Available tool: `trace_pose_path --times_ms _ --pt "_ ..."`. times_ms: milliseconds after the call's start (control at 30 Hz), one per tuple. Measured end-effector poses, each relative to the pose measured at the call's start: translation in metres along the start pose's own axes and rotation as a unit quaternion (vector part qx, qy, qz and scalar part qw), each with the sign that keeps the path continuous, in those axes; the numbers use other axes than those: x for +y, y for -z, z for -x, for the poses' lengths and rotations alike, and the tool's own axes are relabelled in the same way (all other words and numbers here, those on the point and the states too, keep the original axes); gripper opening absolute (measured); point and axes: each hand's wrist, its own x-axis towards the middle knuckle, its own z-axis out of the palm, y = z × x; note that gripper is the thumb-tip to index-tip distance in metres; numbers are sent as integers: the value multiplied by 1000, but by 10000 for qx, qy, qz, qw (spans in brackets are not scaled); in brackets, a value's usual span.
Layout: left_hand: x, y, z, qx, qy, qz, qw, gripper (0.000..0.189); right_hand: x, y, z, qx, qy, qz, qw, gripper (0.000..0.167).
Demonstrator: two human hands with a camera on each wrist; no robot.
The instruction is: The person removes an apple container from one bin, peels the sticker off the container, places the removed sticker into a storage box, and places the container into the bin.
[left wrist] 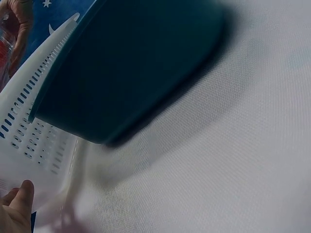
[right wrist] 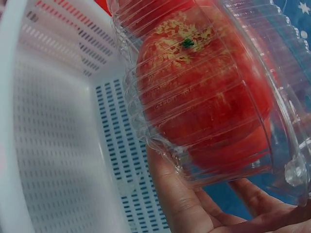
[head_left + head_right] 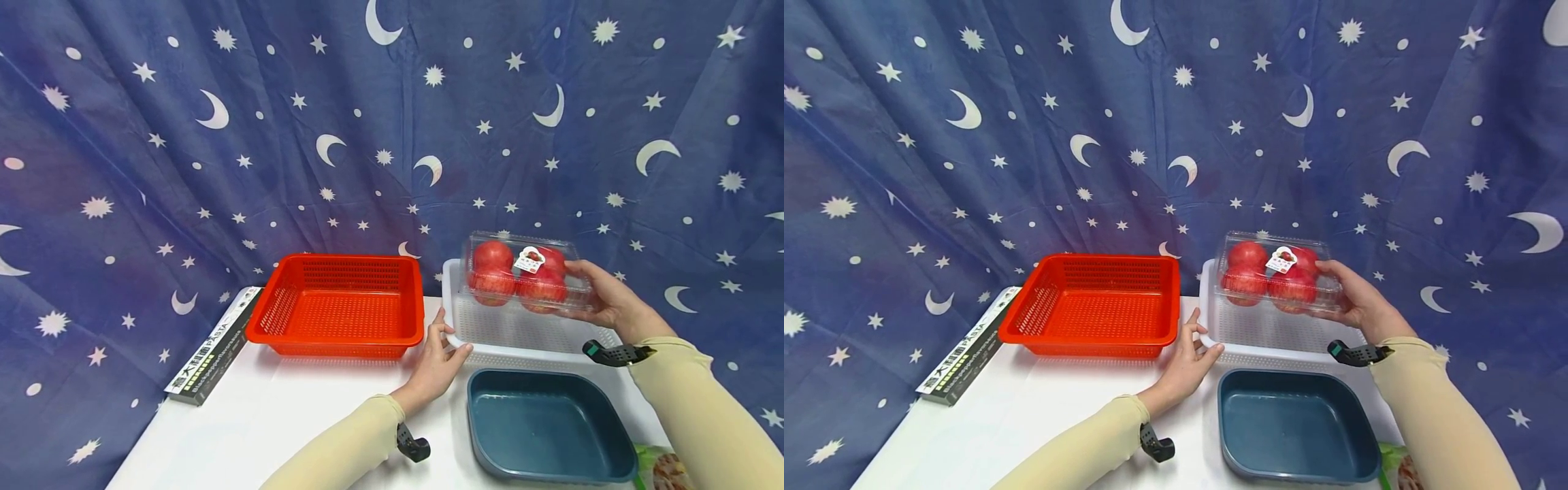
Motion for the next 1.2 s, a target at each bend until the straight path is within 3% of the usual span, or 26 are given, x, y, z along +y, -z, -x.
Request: trace_pose_path --times_ms 267,433,633,867,1000,1100,1200 --pt "1 -1 0 75 21 1 10000 37 3 -11 8 -178 109 164 9996 50" --pt "5 -2 3 159 15 -18 9999 35 6 -18 13 -342 163 153 9992 49" --pt "24 6 20 31 200 -270 9994 41 9 -25 16 -484 241 223 9983 53" --pt "49 31 41 -357 616 -382 9967 52 14 -37 22 -604 356 446 9965 62" --pt "62 44 51 -568 733 260 9953 55 19 -45 24 -910 459 631 9928 57" --pt "71 54 58 -708 899 968 9887 57 25 -52 25 -1156 484 678 9898 53" --pt "78 66 64 -649 1080 1400 9821 62 31 -59 28 -1319 520 702 9874 50"
